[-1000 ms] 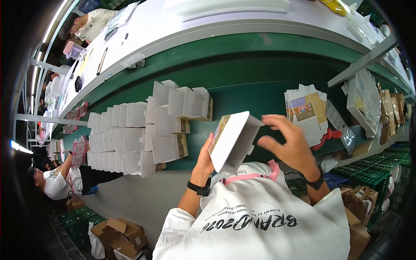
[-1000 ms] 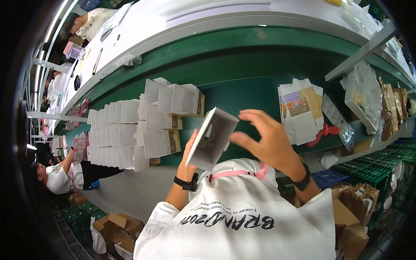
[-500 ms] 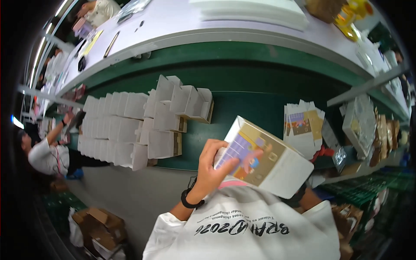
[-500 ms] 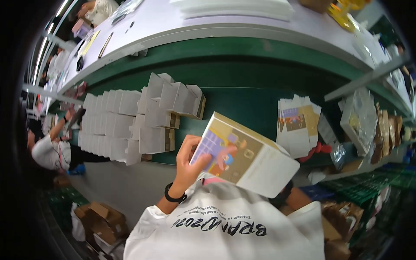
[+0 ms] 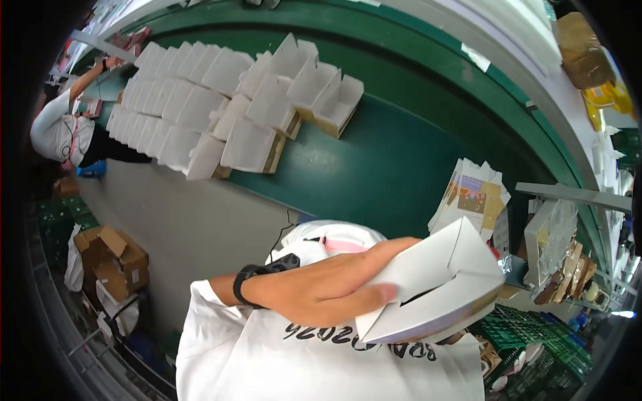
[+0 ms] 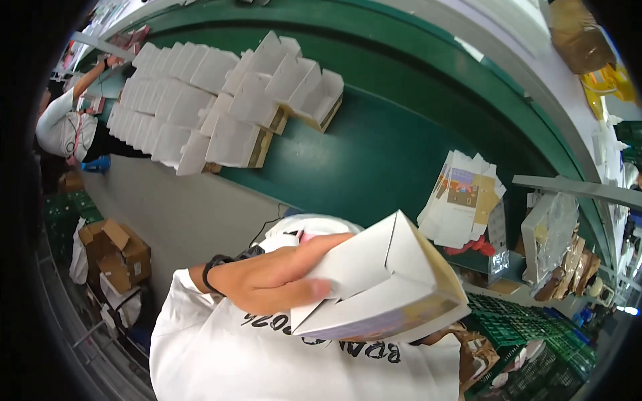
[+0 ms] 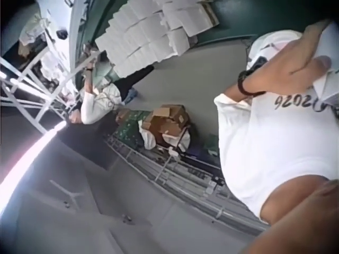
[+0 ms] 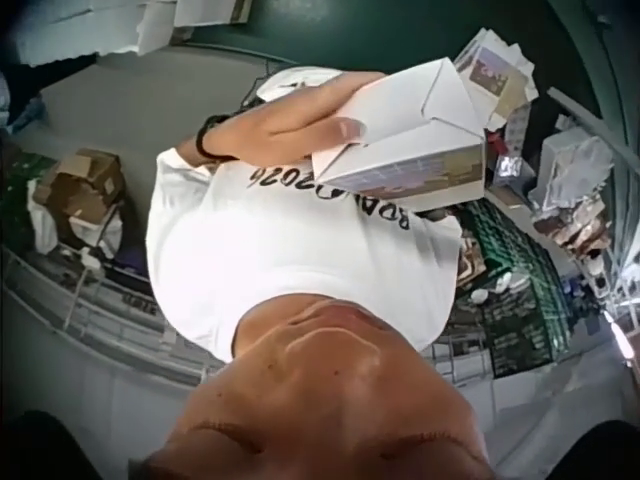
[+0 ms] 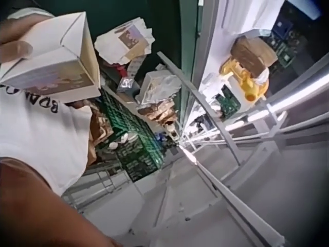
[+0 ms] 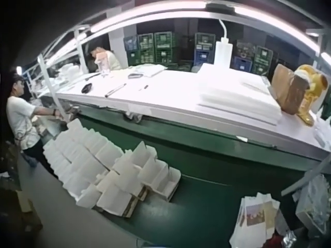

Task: The person places a stack of instruction manuals and a white cable into several white boxes before folding them closed. They then pick up flat cardboard sleeves, fold them into shape, and slide the white boxes inside.

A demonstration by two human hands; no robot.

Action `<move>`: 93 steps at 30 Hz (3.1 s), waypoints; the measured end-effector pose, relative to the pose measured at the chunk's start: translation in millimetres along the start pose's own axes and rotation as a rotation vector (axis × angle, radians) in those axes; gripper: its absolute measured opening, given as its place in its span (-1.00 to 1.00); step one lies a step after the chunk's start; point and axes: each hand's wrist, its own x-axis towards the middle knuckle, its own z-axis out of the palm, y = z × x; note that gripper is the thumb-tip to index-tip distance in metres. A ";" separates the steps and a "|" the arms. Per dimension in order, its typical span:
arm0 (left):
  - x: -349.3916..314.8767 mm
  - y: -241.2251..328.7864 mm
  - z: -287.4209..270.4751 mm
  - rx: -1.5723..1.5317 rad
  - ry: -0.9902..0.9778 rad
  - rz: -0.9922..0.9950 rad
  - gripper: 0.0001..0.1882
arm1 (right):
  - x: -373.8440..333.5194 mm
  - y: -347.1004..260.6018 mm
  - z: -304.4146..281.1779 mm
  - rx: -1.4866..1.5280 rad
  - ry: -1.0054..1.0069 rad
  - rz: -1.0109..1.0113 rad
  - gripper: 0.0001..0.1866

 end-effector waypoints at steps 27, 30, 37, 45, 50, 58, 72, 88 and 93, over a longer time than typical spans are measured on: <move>-70.7 -195.9 -170.5 -0.599 0.615 -0.224 -0.47 | 33.6 13.3 36.6 0.291 0.324 0.328 -0.52; -73.5 -243.8 -198.3 -0.878 0.517 -0.212 -0.48 | 74.1 44.2 89.4 0.635 0.435 0.474 -0.41; -171.6 -407.2 -269.0 -0.642 1.006 0.054 -0.52 | 185.1 111.2 233.5 0.745 -0.073 0.564 -0.34; -104.1 -287.3 -229.5 -0.137 1.093 -0.205 -0.57 | 165.6 143.0 241.8 0.898 0.389 0.450 -0.42; -71.4 -283.4 -244.1 -0.455 1.081 -0.522 -0.56 | 44.5 199.3 163.6 0.254 0.770 0.543 -0.68; -35.1 -299.5 -254.3 -0.640 1.315 -0.258 -0.61 | -248.6 256.4 163.6 -0.152 0.915 1.694 -0.36; 144.3 -193.4 -65.9 0.221 0.635 -0.315 -0.50 | -139.3 129.7 134.0 0.754 1.530 0.974 -0.74; 42.6 -62.8 -48.5 0.644 0.476 0.181 -0.41 | 22.9 64.6 35.9 0.880 1.163 0.257 -0.56; 25.8 -71.3 -46.8 0.594 0.631 0.299 -0.24 | 27.8 55.9 37.9 1.145 0.905 0.165 -0.33</move>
